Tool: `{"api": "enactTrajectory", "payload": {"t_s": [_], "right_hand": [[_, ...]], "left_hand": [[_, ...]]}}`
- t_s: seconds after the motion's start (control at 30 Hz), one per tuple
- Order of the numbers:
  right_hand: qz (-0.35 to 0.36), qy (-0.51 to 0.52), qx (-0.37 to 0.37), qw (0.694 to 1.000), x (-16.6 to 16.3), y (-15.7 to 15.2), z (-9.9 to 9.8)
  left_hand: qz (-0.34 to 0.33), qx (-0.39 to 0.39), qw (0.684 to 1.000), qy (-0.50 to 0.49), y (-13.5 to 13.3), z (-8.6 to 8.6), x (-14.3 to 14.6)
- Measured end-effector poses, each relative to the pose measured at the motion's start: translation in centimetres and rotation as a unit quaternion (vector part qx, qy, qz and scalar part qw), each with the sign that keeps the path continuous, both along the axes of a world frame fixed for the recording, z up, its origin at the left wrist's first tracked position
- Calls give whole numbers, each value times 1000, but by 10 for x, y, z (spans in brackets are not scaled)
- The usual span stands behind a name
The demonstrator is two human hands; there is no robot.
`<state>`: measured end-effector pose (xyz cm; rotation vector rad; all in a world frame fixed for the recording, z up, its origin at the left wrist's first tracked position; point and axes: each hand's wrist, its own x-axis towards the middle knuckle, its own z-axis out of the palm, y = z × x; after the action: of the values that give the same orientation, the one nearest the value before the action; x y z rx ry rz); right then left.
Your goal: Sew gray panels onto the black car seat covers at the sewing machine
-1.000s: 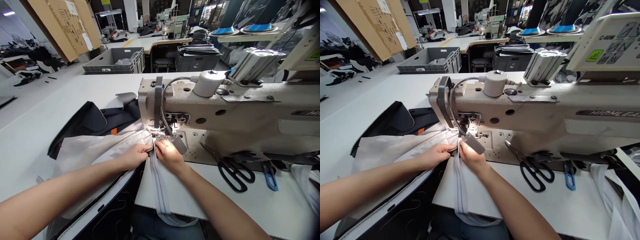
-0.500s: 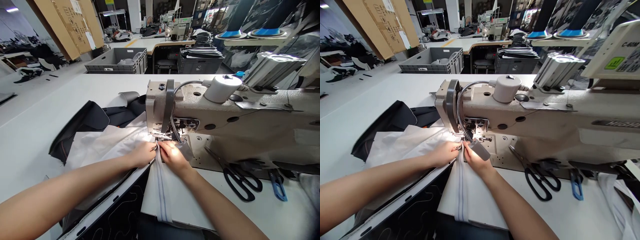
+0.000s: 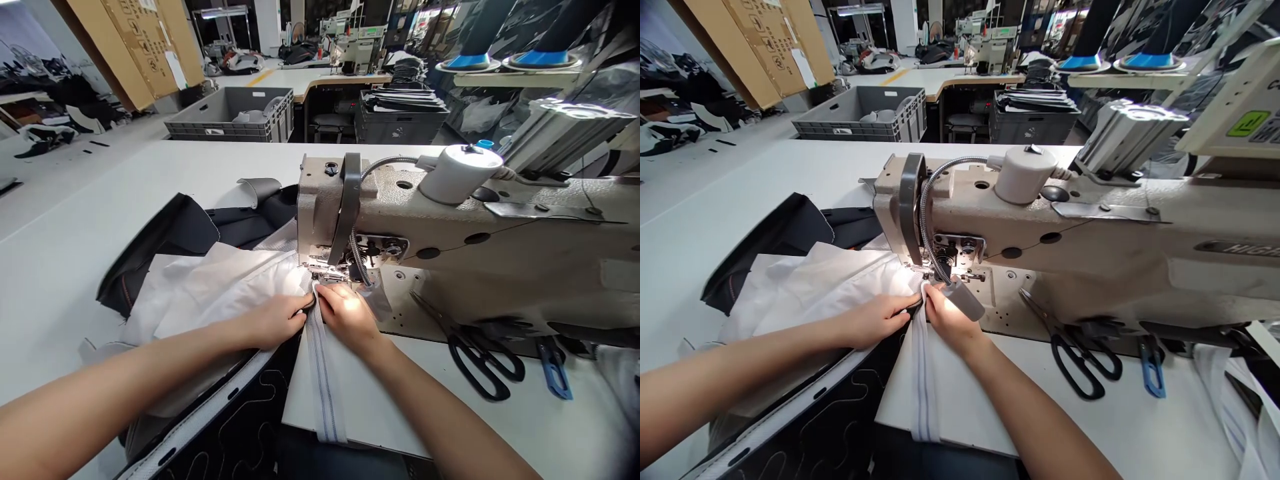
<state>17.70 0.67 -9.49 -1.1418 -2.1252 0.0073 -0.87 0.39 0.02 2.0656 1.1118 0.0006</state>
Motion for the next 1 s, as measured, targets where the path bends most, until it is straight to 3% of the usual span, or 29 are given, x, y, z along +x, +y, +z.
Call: {"api": "enactTrajectory", "payload": {"t_s": [0.17, 0.37, 0.43, 0.53, 0.6, 0.7, 0.77, 0.83, 0.93, 1.0], "right_hand": [[24, -27, -13, 999, 0, 2, 5], [32, 36, -28, 998, 7, 0, 10], [72, 74, -16, 994, 10, -5, 16], [196, 97, 1, 976, 9, -15, 27], [273, 31, -9, 961, 1, -22, 32], [308, -88, -46, 946, -15, -31, 36], [282, -120, -52, 950, -23, -36, 37], [269, -126, -42, 954, -27, -38, 37], [324, -114, -8, 939, -24, -37, 36], [343, -101, 22, 934, -18, -34, 33]], "left_hand": [[19, 17, 999, 41, 4, -2, 11], [17, 46, 999, 23, 21, -3, 21], [37, 49, 998, 17, 23, 5, 19], [47, -11, 999, 18, 15, 32, 10], [43, -122, 990, 52, 2, 59, 0], [86, -238, 955, 153, -20, 96, -10], [83, -202, 953, 209, -31, 107, -7], [27, -101, 963, 249, -35, 105, 2], [-54, 47, 953, 294, -28, 85, 21], [-65, 77, 943, 318, -19, 71, 31]]}}
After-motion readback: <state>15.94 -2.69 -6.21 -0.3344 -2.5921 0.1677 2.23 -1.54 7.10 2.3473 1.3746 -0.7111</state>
